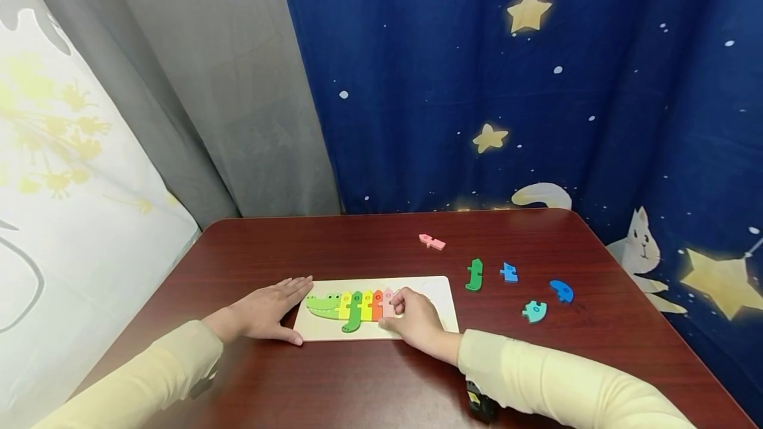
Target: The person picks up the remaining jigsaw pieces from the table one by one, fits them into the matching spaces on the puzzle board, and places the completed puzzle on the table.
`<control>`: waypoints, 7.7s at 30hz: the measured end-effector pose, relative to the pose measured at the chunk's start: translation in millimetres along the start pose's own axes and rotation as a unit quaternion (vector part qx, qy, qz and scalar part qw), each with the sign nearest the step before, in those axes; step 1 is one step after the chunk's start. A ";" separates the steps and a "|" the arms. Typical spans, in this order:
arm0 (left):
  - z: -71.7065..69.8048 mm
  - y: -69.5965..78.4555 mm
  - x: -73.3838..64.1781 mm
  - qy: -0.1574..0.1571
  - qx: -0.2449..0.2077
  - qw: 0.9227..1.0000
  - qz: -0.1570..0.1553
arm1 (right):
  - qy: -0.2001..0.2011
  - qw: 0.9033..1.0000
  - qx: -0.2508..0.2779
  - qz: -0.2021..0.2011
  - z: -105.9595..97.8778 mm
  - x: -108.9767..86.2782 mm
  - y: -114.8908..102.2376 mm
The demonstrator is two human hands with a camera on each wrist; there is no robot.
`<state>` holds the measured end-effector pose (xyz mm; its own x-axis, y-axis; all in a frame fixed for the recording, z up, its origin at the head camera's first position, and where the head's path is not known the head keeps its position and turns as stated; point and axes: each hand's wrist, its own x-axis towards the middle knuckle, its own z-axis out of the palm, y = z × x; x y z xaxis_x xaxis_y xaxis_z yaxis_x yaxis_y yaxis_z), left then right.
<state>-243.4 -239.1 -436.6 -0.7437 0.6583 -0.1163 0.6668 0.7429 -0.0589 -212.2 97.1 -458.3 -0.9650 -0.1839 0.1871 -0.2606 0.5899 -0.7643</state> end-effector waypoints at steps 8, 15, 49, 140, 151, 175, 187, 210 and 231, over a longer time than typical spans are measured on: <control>0.5 0.6 -0.3 -0.002 0.002 1.000 -0.006 | -0.005 1.000 -0.014 -0.006 0.3 0.7 1.5; 0.0 0.3 0.0 0.000 0.002 1.000 -0.002 | -0.006 1.000 -0.022 -0.010 0.2 2.0 1.8; -2.5 1.8 0.6 -0.007 0.003 1.000 -0.003 | -0.014 1.000 -0.015 -0.008 -3.0 3.4 2.3; -3.8 2.3 -2.3 -0.016 -0.004 1.000 -0.013 | -0.082 0.995 0.040 0.031 -118.3 130.2 69.5; -4.7 2.7 -1.4 -0.017 -0.001 1.000 -0.011 | -0.109 0.992 0.022 0.055 -118.0 139.4 78.0; -6.0 2.6 -0.4 -0.020 -0.004 1.000 -0.014 | -0.140 0.989 -0.033 0.030 -112.2 152.6 87.5; -5.8 2.3 -1.5 -0.019 -0.005 1.000 -0.010 | -0.147 0.988 -0.001 0.046 -111.4 156.0 91.0; -6.4 3.5 -0.8 -0.013 -0.004 1.000 -0.003 | -0.140 0.988 -0.001 0.065 -109.0 153.3 88.7; -6.6 5.2 -1.3 -0.020 -0.002 1.000 -0.010 | -0.126 0.991 -0.003 0.054 -107.5 152.1 90.9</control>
<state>-239.3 -235.2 -430.2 -0.7547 0.6377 -0.1542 0.6512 0.7568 -0.0570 -385.8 207.3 -433.0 -0.9492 -0.3098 -0.0559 -0.1577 0.6216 -0.7673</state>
